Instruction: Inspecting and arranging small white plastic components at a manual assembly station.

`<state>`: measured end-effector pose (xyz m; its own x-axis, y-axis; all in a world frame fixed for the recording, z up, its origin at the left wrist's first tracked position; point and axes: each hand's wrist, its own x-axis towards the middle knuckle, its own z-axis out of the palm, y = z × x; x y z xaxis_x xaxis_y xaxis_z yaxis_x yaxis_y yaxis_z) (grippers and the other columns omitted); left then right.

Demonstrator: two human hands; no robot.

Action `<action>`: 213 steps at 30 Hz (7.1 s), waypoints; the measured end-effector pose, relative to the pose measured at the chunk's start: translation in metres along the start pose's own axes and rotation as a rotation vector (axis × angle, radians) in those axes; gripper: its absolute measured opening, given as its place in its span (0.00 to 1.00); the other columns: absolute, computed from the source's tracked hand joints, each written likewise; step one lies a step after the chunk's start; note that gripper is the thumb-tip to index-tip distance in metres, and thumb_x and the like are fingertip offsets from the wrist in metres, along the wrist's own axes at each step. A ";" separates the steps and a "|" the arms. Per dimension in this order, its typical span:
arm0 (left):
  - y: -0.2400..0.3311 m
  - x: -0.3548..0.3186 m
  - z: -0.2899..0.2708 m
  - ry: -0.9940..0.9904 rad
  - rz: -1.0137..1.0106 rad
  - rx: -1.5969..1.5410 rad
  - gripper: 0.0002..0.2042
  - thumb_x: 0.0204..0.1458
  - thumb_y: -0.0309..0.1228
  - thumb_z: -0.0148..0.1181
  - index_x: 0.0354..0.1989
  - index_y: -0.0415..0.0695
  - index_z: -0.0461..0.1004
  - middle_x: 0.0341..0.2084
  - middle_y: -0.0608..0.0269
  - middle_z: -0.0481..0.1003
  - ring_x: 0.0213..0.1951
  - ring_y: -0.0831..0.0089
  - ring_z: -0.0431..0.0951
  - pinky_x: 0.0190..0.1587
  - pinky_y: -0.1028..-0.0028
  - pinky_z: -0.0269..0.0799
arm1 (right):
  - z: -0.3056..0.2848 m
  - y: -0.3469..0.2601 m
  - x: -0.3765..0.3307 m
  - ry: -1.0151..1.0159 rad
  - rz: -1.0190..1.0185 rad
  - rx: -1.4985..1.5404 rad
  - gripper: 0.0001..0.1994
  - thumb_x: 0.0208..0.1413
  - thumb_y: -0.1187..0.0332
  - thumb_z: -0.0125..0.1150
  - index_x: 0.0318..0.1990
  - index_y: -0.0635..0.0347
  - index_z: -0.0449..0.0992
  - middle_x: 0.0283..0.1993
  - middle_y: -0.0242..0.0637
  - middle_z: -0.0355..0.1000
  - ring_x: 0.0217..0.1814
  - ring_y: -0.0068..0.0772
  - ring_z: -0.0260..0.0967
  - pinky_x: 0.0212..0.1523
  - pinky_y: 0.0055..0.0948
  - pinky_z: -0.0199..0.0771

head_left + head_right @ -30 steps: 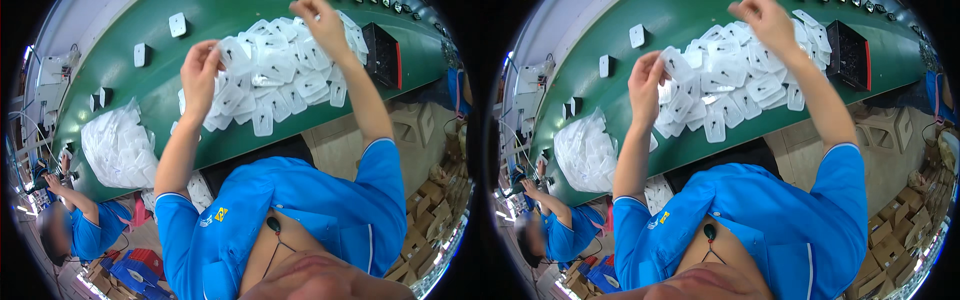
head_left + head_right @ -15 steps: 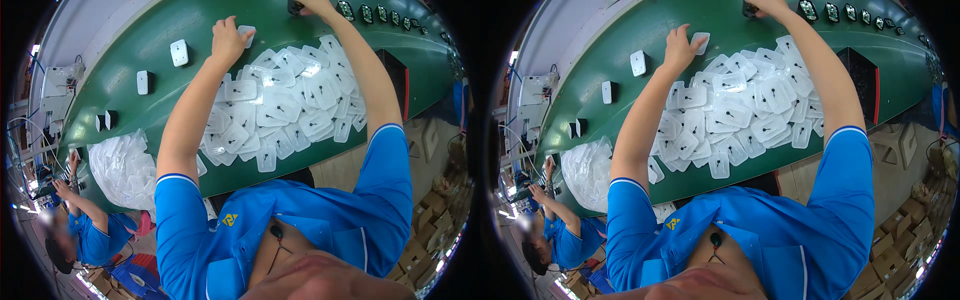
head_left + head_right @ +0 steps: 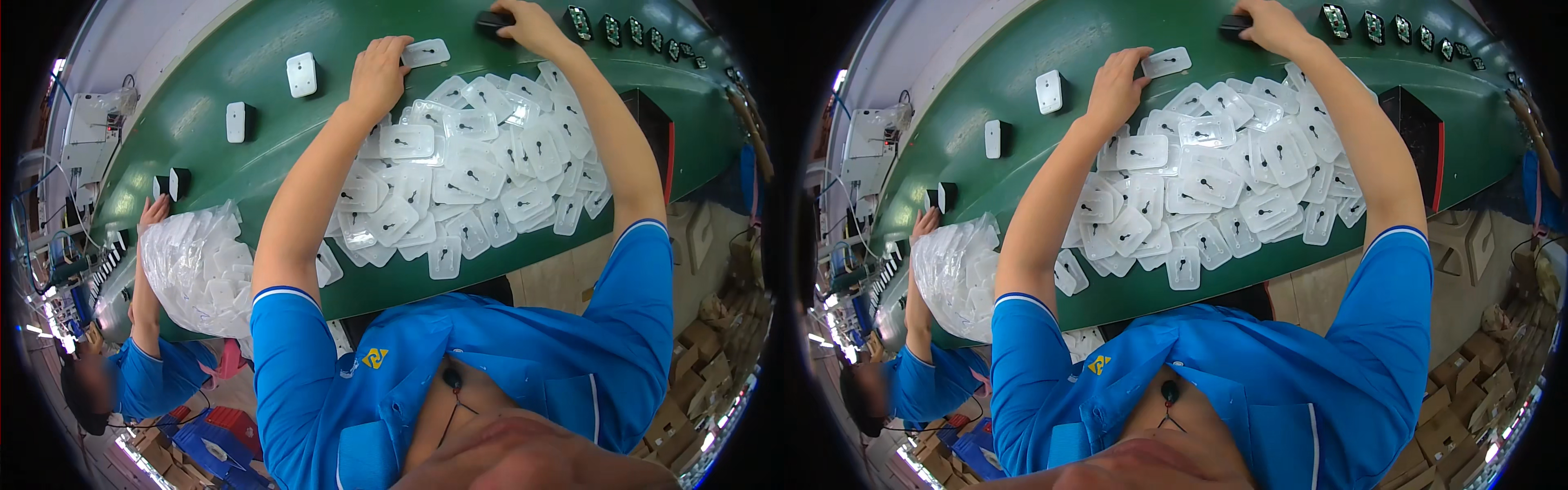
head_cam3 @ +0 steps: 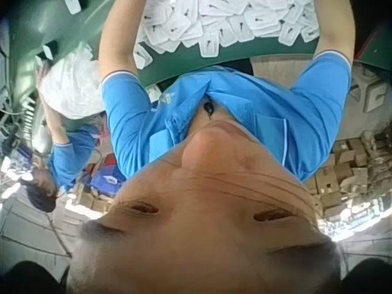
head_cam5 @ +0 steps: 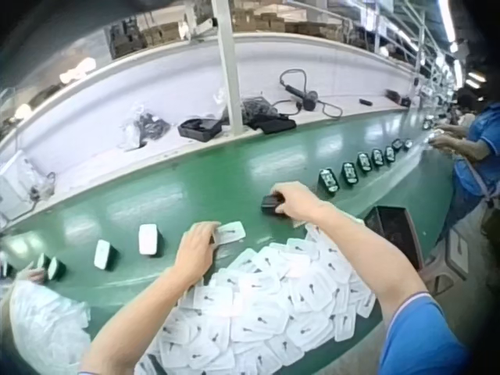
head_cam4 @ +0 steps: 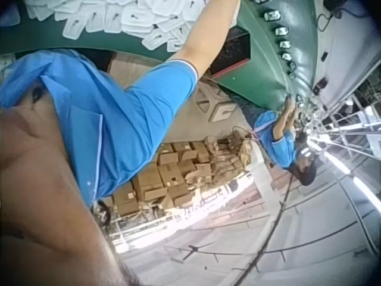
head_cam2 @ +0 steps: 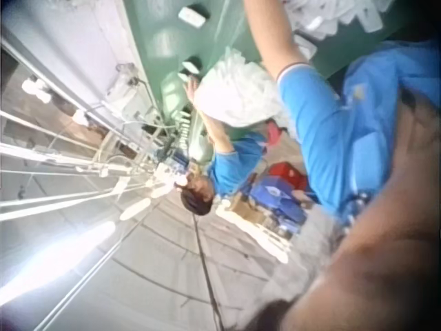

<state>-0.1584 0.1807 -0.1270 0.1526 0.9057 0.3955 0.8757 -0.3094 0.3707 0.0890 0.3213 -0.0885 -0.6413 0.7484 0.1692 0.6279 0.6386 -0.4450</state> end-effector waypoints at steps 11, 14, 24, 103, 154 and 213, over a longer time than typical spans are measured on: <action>0.007 -0.013 -0.017 0.045 -0.004 -0.204 0.25 0.43 0.16 0.46 0.54 0.42 0.66 0.56 0.64 0.66 0.53 0.64 0.69 0.54 0.71 0.63 | 0.052 -0.073 0.026 -0.097 -0.225 -0.016 0.11 0.44 0.77 0.61 0.37 0.55 0.71 0.32 0.35 0.73 0.31 0.35 0.70 0.33 0.31 0.68; 0.002 -0.018 -0.015 0.012 -0.011 -0.165 0.25 0.42 0.17 0.46 0.54 0.43 0.66 0.56 0.65 0.66 0.54 0.65 0.68 0.54 0.71 0.63 | 0.054 -0.080 0.029 -0.165 -0.191 -0.005 0.13 0.42 0.79 0.61 0.38 0.55 0.71 0.33 0.36 0.74 0.33 0.38 0.70 0.36 0.33 0.69; -0.007 -0.023 -0.018 -0.068 0.071 0.041 0.25 0.44 0.18 0.48 0.55 0.43 0.66 0.56 0.65 0.66 0.54 0.66 0.69 0.54 0.71 0.63 | 0.059 -0.092 0.016 -0.154 -0.200 -0.079 0.14 0.42 0.79 0.60 0.38 0.53 0.71 0.34 0.35 0.74 0.35 0.40 0.71 0.38 0.34 0.69; 0.048 -0.268 -0.246 0.381 -0.651 -0.257 0.10 0.53 0.23 0.49 0.43 0.43 0.71 0.19 0.62 0.70 0.19 0.73 0.70 0.21 0.76 0.67 | -0.071 -0.027 -0.272 0.951 0.548 0.400 0.10 0.56 0.66 0.56 0.39 0.66 0.74 0.30 0.36 0.73 0.28 0.21 0.68 0.29 0.15 0.67; 0.160 -0.232 -0.132 0.263 -0.583 -1.082 0.08 0.55 0.22 0.53 0.41 0.33 0.65 0.27 0.55 0.73 0.28 0.71 0.76 0.33 0.79 0.74 | 0.072 -0.298 -0.221 0.339 0.000 0.686 0.04 0.45 0.75 0.62 0.26 0.60 0.72 0.24 0.28 0.64 0.20 0.21 0.55 0.20 0.19 0.55; 0.080 0.065 0.047 -0.204 -0.141 0.263 0.20 0.49 0.33 0.59 0.48 0.40 0.63 0.41 0.58 0.73 0.39 0.61 0.73 0.43 0.67 0.70 | -0.037 0.095 -0.032 0.046 0.196 -0.079 0.19 0.36 0.71 0.62 0.41 0.65 0.74 0.38 0.43 0.74 0.38 0.43 0.70 0.43 0.32 0.70</action>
<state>-0.0567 0.2279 -0.1110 0.0867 0.9817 0.1697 0.9785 -0.1159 0.1707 0.1849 0.3647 -0.1033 -0.4837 0.8660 0.1268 0.7726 0.4905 -0.4030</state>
